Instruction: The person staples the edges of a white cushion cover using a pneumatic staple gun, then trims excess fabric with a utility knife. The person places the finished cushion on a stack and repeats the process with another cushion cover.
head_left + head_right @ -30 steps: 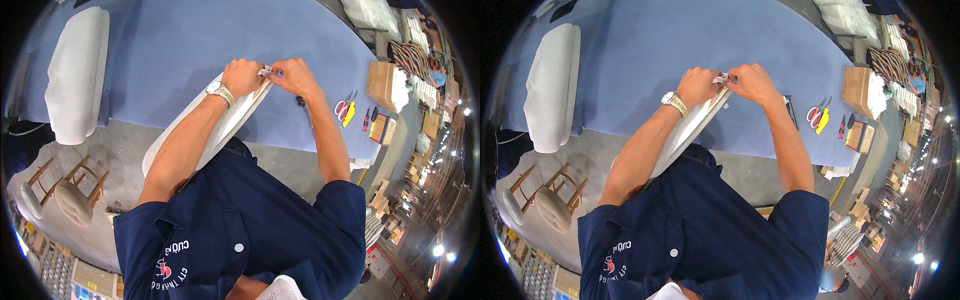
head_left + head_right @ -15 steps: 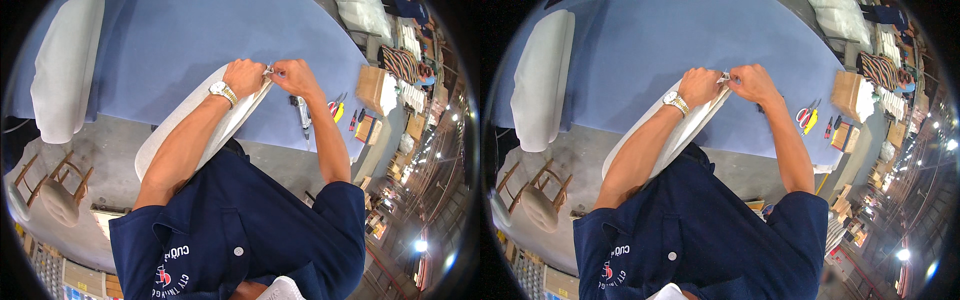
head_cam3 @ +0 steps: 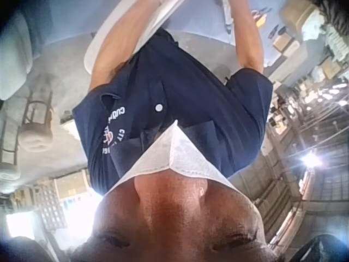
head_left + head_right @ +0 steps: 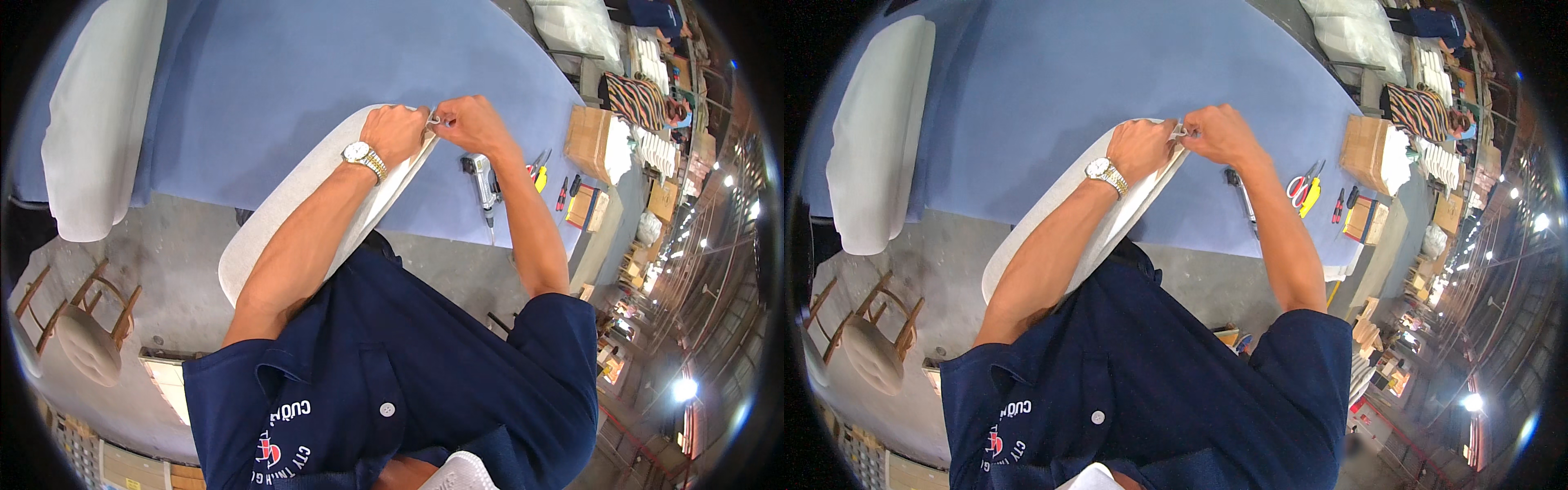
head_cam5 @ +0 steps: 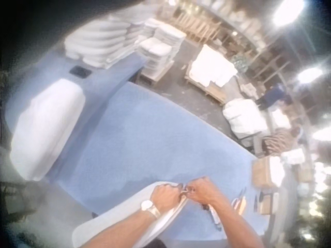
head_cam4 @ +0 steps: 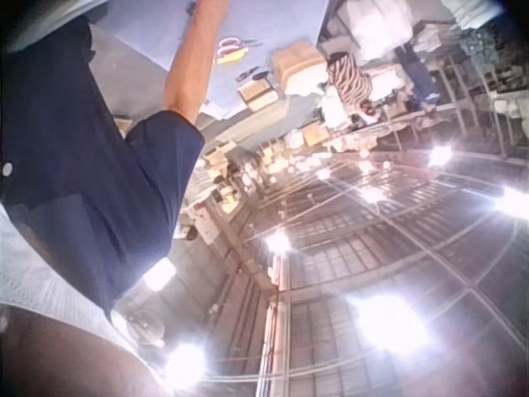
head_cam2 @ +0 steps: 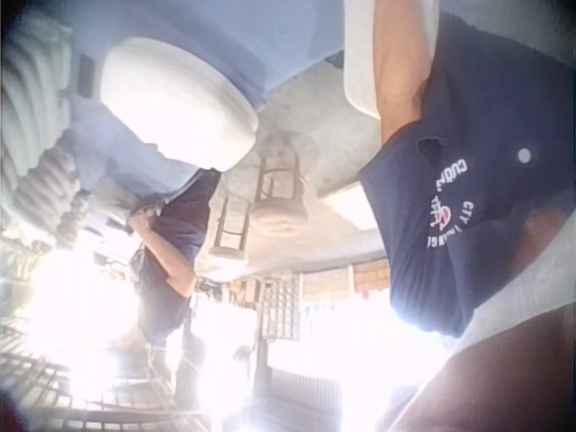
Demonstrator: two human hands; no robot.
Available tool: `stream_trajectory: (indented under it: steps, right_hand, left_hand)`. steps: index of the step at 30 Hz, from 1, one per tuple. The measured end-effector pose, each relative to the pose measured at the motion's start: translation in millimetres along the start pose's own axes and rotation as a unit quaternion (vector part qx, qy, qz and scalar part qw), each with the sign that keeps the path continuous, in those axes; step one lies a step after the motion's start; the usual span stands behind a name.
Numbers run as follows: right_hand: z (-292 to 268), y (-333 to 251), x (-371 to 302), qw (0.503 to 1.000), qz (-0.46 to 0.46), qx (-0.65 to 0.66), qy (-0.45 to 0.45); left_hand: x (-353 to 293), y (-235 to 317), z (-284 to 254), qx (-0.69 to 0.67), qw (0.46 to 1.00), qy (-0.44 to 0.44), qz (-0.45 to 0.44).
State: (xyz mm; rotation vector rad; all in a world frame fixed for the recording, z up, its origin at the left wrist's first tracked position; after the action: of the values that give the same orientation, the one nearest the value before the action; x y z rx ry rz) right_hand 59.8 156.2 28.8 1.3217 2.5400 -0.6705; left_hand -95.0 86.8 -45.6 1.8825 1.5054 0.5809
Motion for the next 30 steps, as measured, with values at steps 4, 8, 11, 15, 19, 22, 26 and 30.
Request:
stream_trajectory:
  steps: [4,8,11,15,19,22,26,30]
  right_hand:
    - [-1.5,3.1,4.0,1.000,-0.008,-0.002,-0.006]
    - [8.0,14.7,15.4,0.997,-0.075,0.022,-0.008]
    - [38.6,31.3,10.2,0.977,-0.099,0.148,0.121]
    - [67.9,10.4,17.3,0.923,-0.068,0.321,0.199]
    - [98.2,-32.7,58.0,0.800,-0.060,0.536,0.261]
    - [111.1,-61.2,89.9,0.753,-0.062,0.574,0.316]
    - [107.9,-60.9,96.3,0.741,-0.029,0.587,0.323]
    - [92.9,-71.9,73.8,0.745,-0.006,0.593,0.304]
  left_hand:
    - [3.4,-0.6,3.2,0.014,1.000,-0.023,-0.002]
    - [7.4,-18.4,15.8,0.050,0.999,-0.021,-0.004]
    - [-3.0,-16.8,-18.9,-0.031,0.997,-0.013,-0.063]
    - [-6.8,-42.3,-38.1,-0.140,0.982,-0.088,-0.089]
    - [-41.5,-23.2,-85.1,-0.154,0.978,-0.102,-0.101]
    - [-75.7,-19.2,-99.9,-0.081,0.990,-0.039,-0.108]
    - [-108.9,-5.7,-121.8,-0.010,0.985,-0.028,-0.171]
    - [-153.4,-17.4,-121.3,0.023,0.975,-0.080,-0.206]
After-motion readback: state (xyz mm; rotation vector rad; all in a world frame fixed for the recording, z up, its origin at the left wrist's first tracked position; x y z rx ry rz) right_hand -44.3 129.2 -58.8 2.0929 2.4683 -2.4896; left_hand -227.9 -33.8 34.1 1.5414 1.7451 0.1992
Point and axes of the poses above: each hand's wrist, its own x-axis towards the middle knuckle, its own z-axis out of the palm, y = z × x, the point moved 1 cm from there along x, towards the middle knuckle
